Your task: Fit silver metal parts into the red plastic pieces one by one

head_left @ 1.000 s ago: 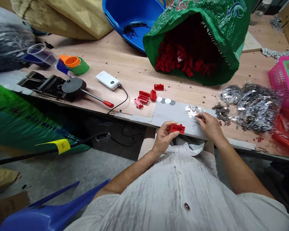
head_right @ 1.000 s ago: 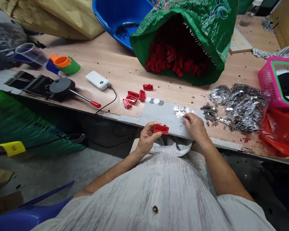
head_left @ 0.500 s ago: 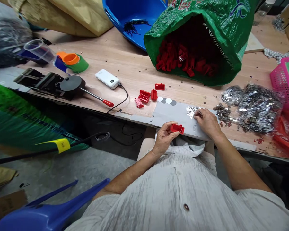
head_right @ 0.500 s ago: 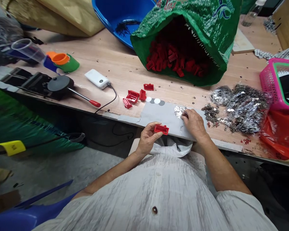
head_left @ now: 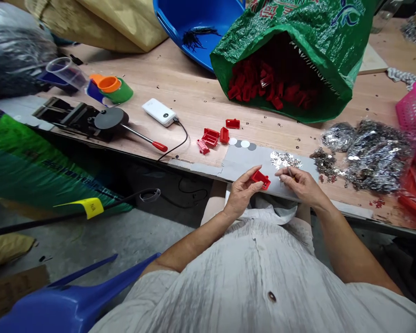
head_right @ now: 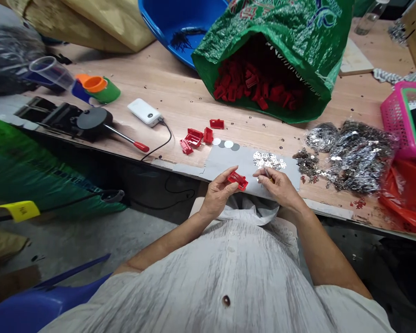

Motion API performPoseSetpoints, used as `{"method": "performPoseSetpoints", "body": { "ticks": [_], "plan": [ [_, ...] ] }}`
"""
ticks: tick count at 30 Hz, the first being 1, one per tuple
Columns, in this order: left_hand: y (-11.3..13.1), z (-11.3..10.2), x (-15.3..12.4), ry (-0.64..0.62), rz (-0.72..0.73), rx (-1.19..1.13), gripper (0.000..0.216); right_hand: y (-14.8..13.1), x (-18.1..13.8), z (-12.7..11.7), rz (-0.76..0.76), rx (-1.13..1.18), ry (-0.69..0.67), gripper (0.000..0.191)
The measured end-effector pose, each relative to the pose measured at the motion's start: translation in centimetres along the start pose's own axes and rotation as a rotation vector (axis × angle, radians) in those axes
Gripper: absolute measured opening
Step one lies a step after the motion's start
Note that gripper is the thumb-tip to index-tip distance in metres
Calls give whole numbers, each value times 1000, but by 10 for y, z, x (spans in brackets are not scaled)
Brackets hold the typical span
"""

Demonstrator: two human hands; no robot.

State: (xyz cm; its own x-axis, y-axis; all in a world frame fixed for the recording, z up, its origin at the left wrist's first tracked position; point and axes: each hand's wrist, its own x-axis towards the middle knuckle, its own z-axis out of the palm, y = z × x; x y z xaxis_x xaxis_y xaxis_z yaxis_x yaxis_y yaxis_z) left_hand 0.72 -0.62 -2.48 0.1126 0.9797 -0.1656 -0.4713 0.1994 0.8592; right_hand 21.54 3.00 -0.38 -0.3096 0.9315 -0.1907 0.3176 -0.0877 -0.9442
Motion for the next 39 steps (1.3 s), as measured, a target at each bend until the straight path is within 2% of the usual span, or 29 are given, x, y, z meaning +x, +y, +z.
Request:
{"method": "performPoseSetpoints", "body": {
  "ticks": [4, 11, 18, 24, 28, 32, 35, 39],
  "plan": [
    [2, 3, 0, -26, 65, 114, 50, -7, -10, 13, 28, 188, -107, 31],
    [9, 10, -5, -78, 51, 240, 50, -7, -13, 21, 82, 269, -76, 36],
    [3, 10, -2, -64, -57, -25, 50, -13, -19, 20, 101, 344, -83, 36],
    [4, 11, -2, -79, -146, -147, 50, -10, -22, 18, 54, 257, -72, 34],
    [1, 2, 9, -85, -5, 31, 45, -6, -21, 16, -75, -58, -36, 31],
    [4, -11, 23, -115, 133, 411, 36, 1, -18, 16, -178, -388, 46, 29],
    [6, -19, 31, -155, 182, 661, 31, 5, -16, 18, -178, -482, 74, 27],
    [8, -22, 39, -231, 211, 801, 33, 6, -13, 20, -195, -543, 91, 23]
  ]
}}
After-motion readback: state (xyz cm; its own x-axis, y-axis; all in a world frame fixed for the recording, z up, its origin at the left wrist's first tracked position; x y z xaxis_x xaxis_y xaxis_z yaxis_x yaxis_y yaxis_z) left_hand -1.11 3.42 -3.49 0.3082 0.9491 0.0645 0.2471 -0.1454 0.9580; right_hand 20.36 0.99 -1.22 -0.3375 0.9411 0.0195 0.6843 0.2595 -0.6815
